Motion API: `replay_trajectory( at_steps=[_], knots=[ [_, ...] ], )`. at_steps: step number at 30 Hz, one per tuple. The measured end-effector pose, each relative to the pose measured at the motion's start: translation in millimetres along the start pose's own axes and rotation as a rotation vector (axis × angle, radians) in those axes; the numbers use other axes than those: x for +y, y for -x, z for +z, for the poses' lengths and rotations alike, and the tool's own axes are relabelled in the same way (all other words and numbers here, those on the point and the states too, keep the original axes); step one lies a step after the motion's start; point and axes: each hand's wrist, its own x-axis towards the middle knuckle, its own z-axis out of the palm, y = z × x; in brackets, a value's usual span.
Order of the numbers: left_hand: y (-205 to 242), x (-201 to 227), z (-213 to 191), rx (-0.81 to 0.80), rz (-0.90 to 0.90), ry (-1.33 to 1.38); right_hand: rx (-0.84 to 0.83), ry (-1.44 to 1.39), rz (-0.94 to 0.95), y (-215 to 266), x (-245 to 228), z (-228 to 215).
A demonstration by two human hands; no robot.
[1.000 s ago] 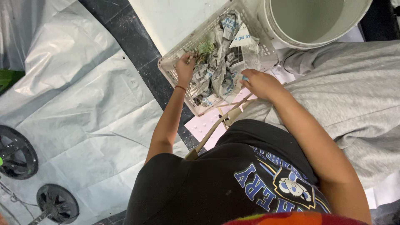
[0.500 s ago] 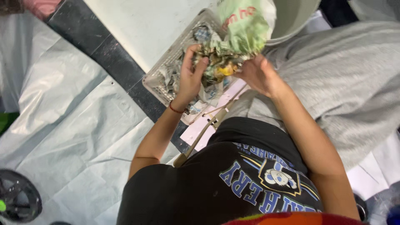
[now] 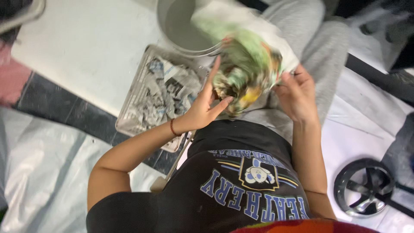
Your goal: The person sits on the floor and wraps small items, including a mug and a glass, with newspaper. They fold the paper around each item, place the wrapped bundle on a shelf, and repeat the process with additional items.
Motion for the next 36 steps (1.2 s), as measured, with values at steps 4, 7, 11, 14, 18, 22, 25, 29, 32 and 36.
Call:
replay_trajectory(
  at_steps=[4,7,11,14,18,22,25,29,32,36],
  knots=[
    [-14.1,-8.6,21.1,-0.046,-0.256,0.342,0.303,-0.016,-0.181,21.3,-22.3,-48.2],
    [-40.4,-24.3,29.8,-0.042,-0.300,0.370,0.380,0.088,-0.234,41.0,-28.3,-86.1],
    [-103.6,-71.8,51.0,-0.152,-0.679,0.669,0.341,0.199,-0.221,71.1,-31.7,-124.9],
    [-126.8,-113.7,78.1,-0.392,-0.579,0.708,0.240,0.167,-0.187,87.9,-37.8,-140.8],
    [-133.7,-164.9,109.3,-0.572,-0.183,0.344,0.266,0.188,-0.200,99.6,-38.3,-150.1],
    [-115.6,-224.1,118.1,-0.567,-0.170,0.276,0.372,0.071,-0.208,105.9,-36.9,-149.5],
    [-81.5,-267.2,115.5,-0.450,-0.252,0.264,0.467,-0.069,-0.236,107.0,-34.4,-147.6],
    [-54.5,-259.8,127.8,-0.187,-0.205,0.139,0.559,-0.310,-0.374,107.5,-26.7,-151.6],
    [-79.4,-205.1,140.0,0.014,-0.410,0.558,0.656,-0.397,-0.485,103.8,-21.4,-152.9],
    [-95.2,-122.9,143.0,-0.004,-0.523,0.830,0.761,-0.304,-0.614,100.6,-23.0,-156.2]
  ],
)
